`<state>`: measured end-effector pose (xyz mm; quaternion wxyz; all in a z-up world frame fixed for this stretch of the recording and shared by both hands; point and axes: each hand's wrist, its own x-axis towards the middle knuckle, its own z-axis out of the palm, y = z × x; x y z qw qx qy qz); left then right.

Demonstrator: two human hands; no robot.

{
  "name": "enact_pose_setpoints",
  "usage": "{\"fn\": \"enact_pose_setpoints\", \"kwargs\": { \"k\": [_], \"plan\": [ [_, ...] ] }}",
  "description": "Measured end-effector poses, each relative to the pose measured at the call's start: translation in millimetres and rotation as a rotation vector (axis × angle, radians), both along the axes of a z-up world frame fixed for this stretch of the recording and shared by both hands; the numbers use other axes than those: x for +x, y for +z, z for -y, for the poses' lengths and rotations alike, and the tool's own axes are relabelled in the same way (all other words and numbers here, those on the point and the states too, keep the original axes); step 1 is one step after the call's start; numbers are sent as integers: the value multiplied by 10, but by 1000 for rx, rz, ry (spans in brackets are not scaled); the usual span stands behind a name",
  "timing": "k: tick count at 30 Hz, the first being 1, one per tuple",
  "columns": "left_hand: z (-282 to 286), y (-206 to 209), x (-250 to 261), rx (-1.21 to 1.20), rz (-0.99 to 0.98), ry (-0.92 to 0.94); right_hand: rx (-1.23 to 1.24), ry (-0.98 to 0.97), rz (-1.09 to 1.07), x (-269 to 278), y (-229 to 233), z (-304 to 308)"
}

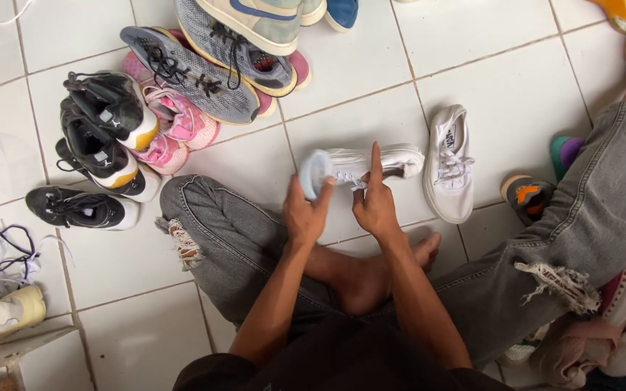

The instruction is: The person sits on a tiled floor surrounded by many shoes and uses a light blue brush to scrub the sole and upper of a white sneaker. They then switch to the second white sneaker and continue scrubbing the upper and laces with the same brush.

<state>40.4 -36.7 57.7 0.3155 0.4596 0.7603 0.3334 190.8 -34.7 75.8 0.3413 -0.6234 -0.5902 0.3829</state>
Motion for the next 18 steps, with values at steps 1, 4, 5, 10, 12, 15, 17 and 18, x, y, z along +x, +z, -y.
{"fn": "enact_pose_setpoints", "kwargs": {
  "k": [1, 4, 5, 10, 12, 15, 17, 18],
  "plan": [
    [51, 92, 132, -5, -3, -6, -5, -6, -3, 14, 19, 26],
    [88, 299, 361, 258, 67, -252, 20, 59, -38, 45, 32, 70],
    [6, 325, 322, 223, -10, -209, 42, 47, -4, 45, 5, 60],
    [-175, 620, 91, 7, -100, -88, 92, 32, 25, 35, -127, 1],
    [-108, 889, 226, -74, 108, -172, 114, 61, 86, 69, -213, -7],
    [-70, 880, 304, -57, 75, -217, 87, 68, 65, 46, -94, 58],
    [-116, 705, 118, -60, 34, -174, 69, 46, 65, 57, -159, 94],
    [-224, 643, 14, -49, -21, -139, 65, 15, 52, 44, -176, 32]
  ]
}}
